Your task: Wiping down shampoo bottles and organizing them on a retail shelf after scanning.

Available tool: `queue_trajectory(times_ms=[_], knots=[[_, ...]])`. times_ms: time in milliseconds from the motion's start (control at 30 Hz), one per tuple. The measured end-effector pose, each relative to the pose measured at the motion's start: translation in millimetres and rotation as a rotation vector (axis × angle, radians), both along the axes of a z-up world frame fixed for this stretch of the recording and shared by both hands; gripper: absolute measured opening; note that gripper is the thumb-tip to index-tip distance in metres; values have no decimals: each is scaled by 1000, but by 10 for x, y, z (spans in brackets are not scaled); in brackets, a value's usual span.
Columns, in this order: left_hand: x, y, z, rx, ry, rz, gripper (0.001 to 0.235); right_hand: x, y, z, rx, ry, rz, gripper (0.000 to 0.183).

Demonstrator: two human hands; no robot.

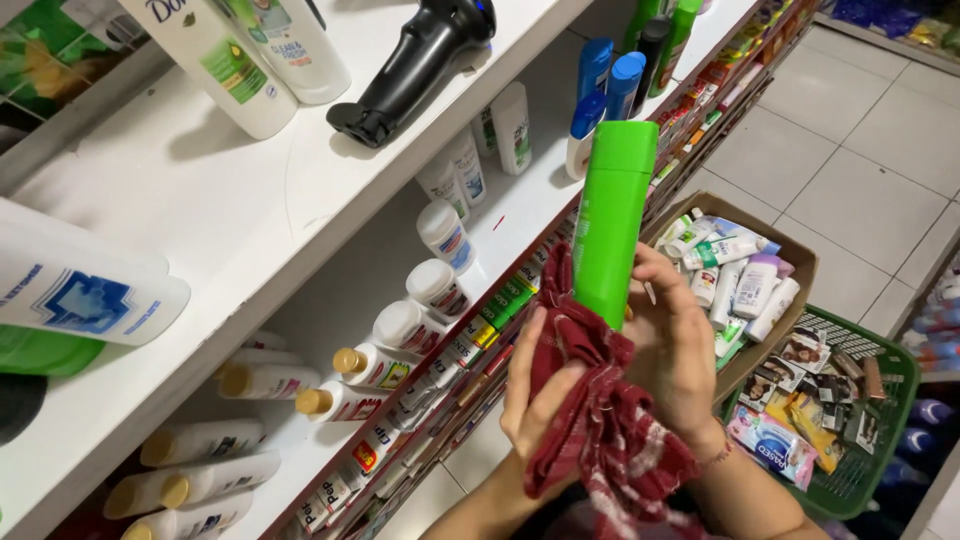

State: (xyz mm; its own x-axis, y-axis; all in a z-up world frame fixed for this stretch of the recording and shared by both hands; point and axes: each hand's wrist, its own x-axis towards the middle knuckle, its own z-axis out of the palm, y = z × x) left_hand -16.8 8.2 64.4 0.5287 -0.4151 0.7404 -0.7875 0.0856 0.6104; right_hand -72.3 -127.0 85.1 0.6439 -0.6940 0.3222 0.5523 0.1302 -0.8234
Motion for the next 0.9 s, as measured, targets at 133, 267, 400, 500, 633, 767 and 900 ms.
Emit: queue_trajectory(times_ms=[133, 267, 400, 500, 633, 767, 900], knots=[[117, 120, -213, 90, -426, -99, 37, -248, 165, 79, 444, -200, 461, 72], [131, 90, 169, 224, -444, -39, 62, -357, 110, -607, 582, -431, 704, 76], [304, 22, 432, 148, -133, -166, 88, -414, 35, -835, 354, 143, 446, 80], [495, -27, 479, 24, 203, -246, 82, -368, -34, -660, -70, 104, 475, 82], [725, -64, 434, -221, 1197, -626, 53, -285, -110, -711, 507, -39, 1093, 64], [712, -224, 268, -205, 1133, -442, 38, -230, -44, -806, 667, 96, 1012, 64], [506, -230, 537, -28, 253, -135, 49, -323, -24, -1035, 279, 354, 546, 64]])
